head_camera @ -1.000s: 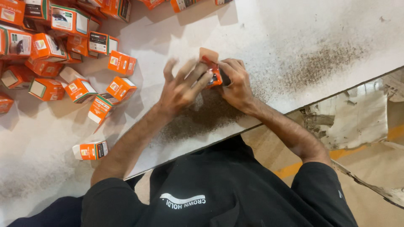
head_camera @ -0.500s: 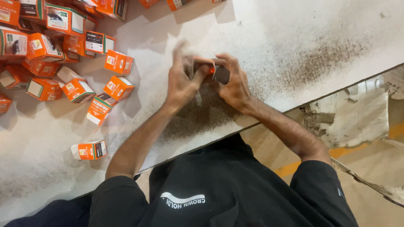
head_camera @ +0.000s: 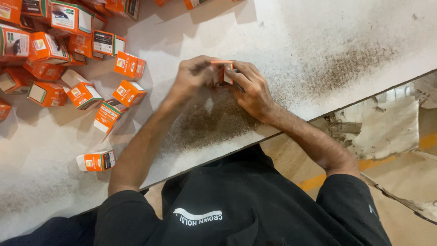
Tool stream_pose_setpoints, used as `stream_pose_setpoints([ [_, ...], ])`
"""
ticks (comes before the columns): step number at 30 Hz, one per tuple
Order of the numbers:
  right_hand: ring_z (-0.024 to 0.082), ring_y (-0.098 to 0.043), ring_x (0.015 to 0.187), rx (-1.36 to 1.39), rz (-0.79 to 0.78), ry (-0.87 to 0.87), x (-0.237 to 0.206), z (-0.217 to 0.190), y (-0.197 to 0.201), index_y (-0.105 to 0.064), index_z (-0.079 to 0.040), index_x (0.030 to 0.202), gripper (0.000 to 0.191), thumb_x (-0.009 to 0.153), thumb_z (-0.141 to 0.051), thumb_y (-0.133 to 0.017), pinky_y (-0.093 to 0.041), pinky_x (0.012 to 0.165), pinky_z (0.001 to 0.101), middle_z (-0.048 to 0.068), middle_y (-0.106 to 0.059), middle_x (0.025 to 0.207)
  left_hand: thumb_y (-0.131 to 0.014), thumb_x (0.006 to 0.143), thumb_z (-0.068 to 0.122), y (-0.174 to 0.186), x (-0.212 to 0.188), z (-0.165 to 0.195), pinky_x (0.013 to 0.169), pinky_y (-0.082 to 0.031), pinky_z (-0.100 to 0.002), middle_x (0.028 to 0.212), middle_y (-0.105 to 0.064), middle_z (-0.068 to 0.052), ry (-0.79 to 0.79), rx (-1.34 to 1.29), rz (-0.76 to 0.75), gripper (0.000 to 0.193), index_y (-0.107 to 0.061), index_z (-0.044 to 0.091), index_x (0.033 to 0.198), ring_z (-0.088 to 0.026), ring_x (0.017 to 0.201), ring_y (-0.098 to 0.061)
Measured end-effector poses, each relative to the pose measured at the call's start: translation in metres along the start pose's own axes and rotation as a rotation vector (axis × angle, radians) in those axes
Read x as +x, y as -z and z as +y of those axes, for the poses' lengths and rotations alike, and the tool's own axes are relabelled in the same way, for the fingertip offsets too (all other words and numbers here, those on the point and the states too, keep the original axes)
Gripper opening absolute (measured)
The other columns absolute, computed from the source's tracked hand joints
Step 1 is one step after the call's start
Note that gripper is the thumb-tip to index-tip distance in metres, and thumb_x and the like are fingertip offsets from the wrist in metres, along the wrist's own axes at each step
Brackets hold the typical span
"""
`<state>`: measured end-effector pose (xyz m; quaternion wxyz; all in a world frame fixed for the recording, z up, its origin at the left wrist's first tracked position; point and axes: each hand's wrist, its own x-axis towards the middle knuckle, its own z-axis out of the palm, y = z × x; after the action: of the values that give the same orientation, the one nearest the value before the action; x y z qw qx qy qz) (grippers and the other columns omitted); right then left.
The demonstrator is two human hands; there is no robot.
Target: The person folds flat cardboard cartons into open product boxes at a workbench. They pick up a flat carton, press and fold its flaps and sides to form a box, then place the finished box onto a large pile of similar orange boxes, repeating the cycle.
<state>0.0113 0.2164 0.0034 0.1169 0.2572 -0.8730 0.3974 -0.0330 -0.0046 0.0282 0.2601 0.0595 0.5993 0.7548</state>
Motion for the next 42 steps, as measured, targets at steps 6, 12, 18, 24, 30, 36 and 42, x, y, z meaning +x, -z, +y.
stream_pose_setpoints([
  [6,0.035,-0.062,0.128,0.026,-0.014,-0.034,-0.005,0.004,-0.003,-0.062,-0.002,0.13,0.052,0.083,0.004,-0.083,-0.058,0.105,0.0445,0.017,-0.063,0.138,-0.078,0.092,0.008,-0.014,0.005,-0.004,0.093,-0.058,-0.038,0.114,-0.073,-0.012,-0.412,0.601,0.154,0.026,-0.071,0.001,0.116,-0.028,0.105,-0.067],
  [12,0.035,-0.071,0.113,0.162,-0.017,-0.166,-0.013,0.019,-0.013,-0.041,-0.004,0.123,0.047,0.092,0.006,-0.075,-0.066,0.09,0.0394,0.024,-0.061,0.138,-0.088,0.084,0.018,-0.007,-0.007,-0.01,0.106,-0.056,-0.046,0.134,-0.066,-0.021,-0.834,0.99,-0.046,0.044,-0.067,0.0,0.118,-0.038,0.127,-0.062],
  [18,0.038,-0.074,0.106,0.191,-0.044,-0.164,-0.016,0.023,-0.011,-0.031,-0.004,0.124,0.052,0.092,0.011,-0.069,-0.068,0.083,0.0385,0.029,-0.061,0.134,-0.076,0.101,0.008,0.005,0.002,-0.024,0.108,-0.057,-0.042,0.142,-0.066,-0.016,-0.864,1.059,-0.015,0.016,-0.07,0.003,0.116,-0.033,0.136,-0.063],
  [24,0.036,-0.075,0.104,0.174,-0.03,-0.229,-0.011,0.014,-0.008,-0.033,-0.005,0.12,0.051,0.092,0.009,-0.073,-0.068,0.081,0.039,0.026,-0.065,0.13,-0.076,0.095,0.01,0.003,-0.001,-0.023,0.1,-0.062,-0.045,0.131,-0.069,-0.024,-0.963,1.145,-0.043,0.012,-0.069,0.002,0.1,-0.039,0.125,-0.066],
  [30,0.037,-0.074,0.11,0.19,-0.006,-0.18,-0.009,0.013,-0.005,-0.033,-0.005,0.122,0.052,0.091,0.01,-0.072,-0.067,0.088,0.0408,0.026,-0.064,0.134,-0.079,0.097,0.007,0.005,0.003,-0.022,0.1,-0.062,-0.043,0.141,-0.063,-0.019,-1.005,1.162,-0.028,0.013,-0.067,0.004,0.093,-0.035,0.13,-0.064],
  [36,0.036,-0.074,0.112,0.216,-0.028,-0.183,-0.009,0.014,-0.003,-0.033,-0.004,0.124,0.05,0.093,0.011,-0.07,-0.067,0.09,0.0382,0.026,-0.065,0.133,-0.077,0.095,0.009,0.006,-0.002,-0.03,0.11,-0.057,-0.045,0.149,-0.057,-0.012,-1.019,1.287,-0.051,0.007,-0.072,0.006,0.092,-0.033,0.139,-0.056],
  [42,0.027,-0.076,0.103,0.199,-0.113,-0.127,0.001,0.029,-0.006,-0.036,-0.003,0.138,0.058,0.1,-0.01,-0.08,-0.068,0.082,0.0382,0.02,-0.068,0.125,-0.071,0.093,-0.002,0.007,-0.006,-0.013,0.112,-0.054,-0.044,0.143,-0.062,-0.023,-0.942,1.263,-0.091,0.007,-0.065,0.0,0.089,-0.038,0.132,-0.061],
])
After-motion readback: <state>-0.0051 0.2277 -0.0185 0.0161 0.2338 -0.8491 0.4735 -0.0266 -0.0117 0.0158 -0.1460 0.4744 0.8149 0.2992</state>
